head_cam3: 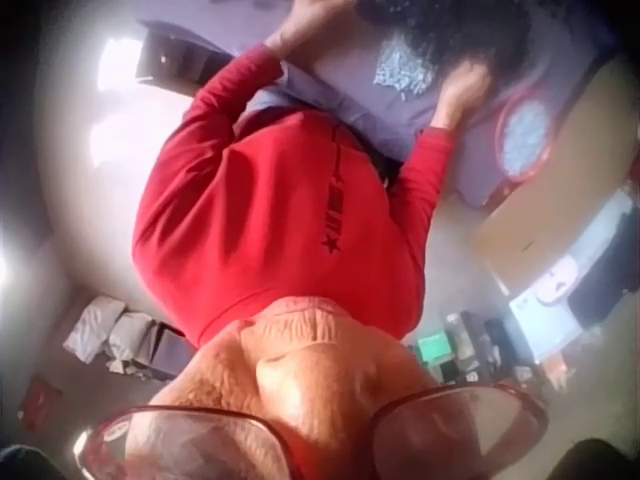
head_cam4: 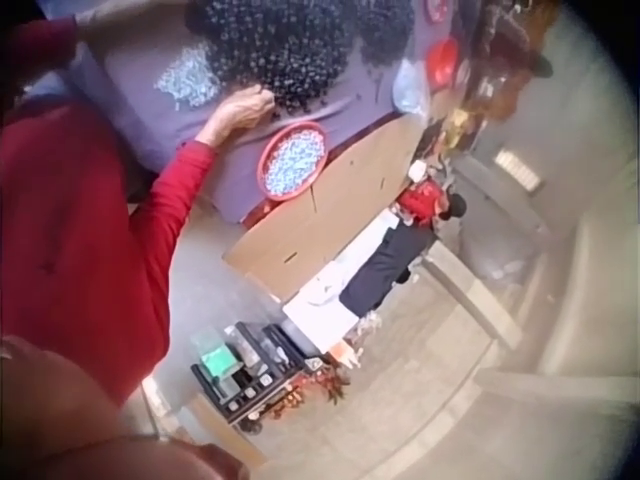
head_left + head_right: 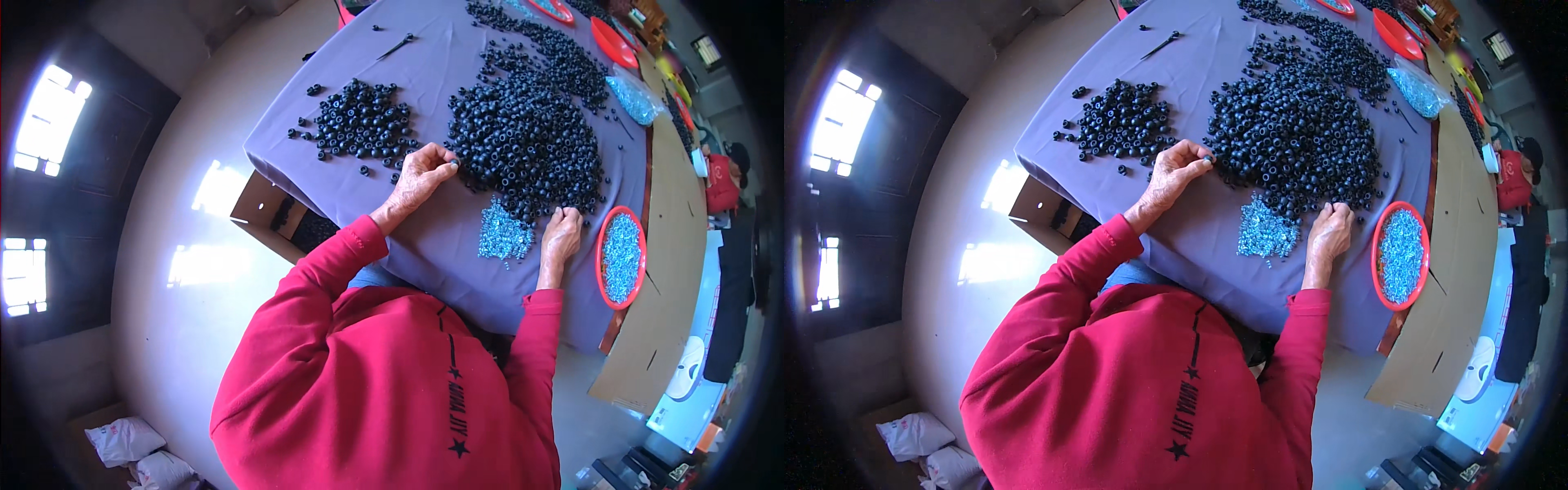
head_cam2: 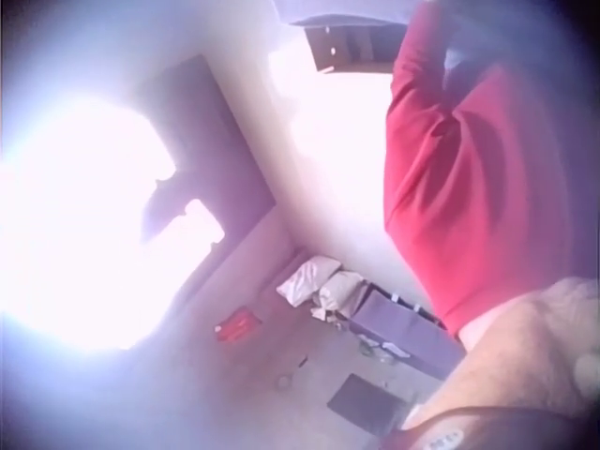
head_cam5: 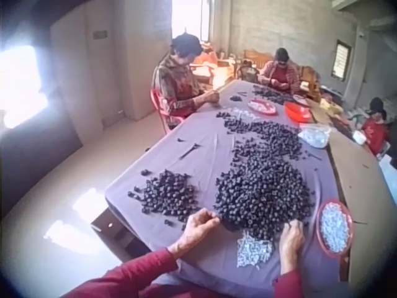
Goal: The person assembles small blue plastic pieces onto larger black plastic parts by hand at a workbench.
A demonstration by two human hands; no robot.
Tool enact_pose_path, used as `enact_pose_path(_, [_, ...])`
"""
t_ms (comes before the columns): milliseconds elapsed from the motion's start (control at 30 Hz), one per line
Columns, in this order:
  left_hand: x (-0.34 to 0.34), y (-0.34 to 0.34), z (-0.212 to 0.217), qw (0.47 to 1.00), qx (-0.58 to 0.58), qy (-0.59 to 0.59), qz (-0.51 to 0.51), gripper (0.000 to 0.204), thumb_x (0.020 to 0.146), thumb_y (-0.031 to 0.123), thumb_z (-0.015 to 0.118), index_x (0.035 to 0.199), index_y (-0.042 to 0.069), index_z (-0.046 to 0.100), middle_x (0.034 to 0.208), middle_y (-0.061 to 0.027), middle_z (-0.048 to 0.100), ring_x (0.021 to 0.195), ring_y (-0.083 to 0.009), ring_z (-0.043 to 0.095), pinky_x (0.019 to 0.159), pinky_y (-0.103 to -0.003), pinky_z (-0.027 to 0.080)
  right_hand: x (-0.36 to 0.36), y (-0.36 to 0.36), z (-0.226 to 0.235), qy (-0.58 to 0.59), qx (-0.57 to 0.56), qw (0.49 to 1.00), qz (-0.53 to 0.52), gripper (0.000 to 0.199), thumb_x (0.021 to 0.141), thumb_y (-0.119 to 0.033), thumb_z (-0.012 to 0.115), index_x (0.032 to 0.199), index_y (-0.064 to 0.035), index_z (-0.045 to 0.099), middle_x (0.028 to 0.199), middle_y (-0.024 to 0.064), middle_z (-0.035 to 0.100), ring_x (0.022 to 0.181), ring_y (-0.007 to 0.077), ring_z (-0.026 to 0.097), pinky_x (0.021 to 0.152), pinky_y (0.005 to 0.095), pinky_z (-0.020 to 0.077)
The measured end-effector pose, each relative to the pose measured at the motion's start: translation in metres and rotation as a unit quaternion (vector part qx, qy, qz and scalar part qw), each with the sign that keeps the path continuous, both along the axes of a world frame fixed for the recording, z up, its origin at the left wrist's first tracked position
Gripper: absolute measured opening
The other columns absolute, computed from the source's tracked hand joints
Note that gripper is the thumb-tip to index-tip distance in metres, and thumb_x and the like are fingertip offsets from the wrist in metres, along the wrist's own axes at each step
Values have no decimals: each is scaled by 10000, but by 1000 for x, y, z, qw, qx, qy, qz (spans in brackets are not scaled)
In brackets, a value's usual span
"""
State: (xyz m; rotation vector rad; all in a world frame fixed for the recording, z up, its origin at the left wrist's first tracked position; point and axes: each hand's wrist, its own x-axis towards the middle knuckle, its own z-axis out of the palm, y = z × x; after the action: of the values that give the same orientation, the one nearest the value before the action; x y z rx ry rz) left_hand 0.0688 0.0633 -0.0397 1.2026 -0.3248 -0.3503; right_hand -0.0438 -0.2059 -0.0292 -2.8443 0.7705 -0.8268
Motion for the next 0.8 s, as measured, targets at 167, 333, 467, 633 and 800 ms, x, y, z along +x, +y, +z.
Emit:
enact_pose_path(167, [18, 1, -3, 994, 38, -103, 8, 102, 813, 43, 574, 881, -13, 523, 984, -61, 592, 831, -81, 534, 755, -238, 451, -2, 1, 2, -19, 22, 1000, 9, 131, 827, -171, 555, 869, -53, 516, 869, 141, 556, 782, 344, 569, 643, 446, 455])
enact_pose_path(333, [38, 8, -1, 985, 88, -151, -3, 155, 782, 58, 583, 877, -32, 502, 1049, -113, 590, 872, -123, 556, 770, -273, 463, -7, 1, -1, -44, 40, 998, 19, 117, 820, -154, 559, 849, -51, 513, 851, 136, 549, 757, 337, 562, 636, 437, 445])
enact_pose_path(467, [51, 14, -2, 977, 115, -176, -22, 117, 825, 24, 545, 920, -28, 500, 1158, -108, 526, 1035, -136, 499, 910, -294, 411, -5, 3, 0, -72, 42, 996, 28, 114, 807, -138, 580, 798, -40, 523, 778, 120, 550, 716, 312, 549, 632, 419, 428])
enact_pose_path(633, [64, 14, -9, 984, 65, -165, 18, 149, 823, 25, 547, 951, -24, 489, 1237, -146, 472, 1143, -185, 454, 947, -308, 381, -3, 6, 4, -64, 57, 996, 29, 103, 800, -122, 578, 786, -35, 526, 763, 118, 549, 710, 311, 544, 631, 414, 424])
enact_pose_path(800, [69, 12, -5, 938, 190, -279, 85, 166, 798, 48, 573, 936, -7, 497, 1248, -188, 448, 1138, -266, 475, 941, -342, 383, -5, 2, 2, -52, 55, 997, 31, 96, 801, -122, 578, 801, -50, 516, 792, 108, 539, 697, 304, 554, 608, 414, 434])
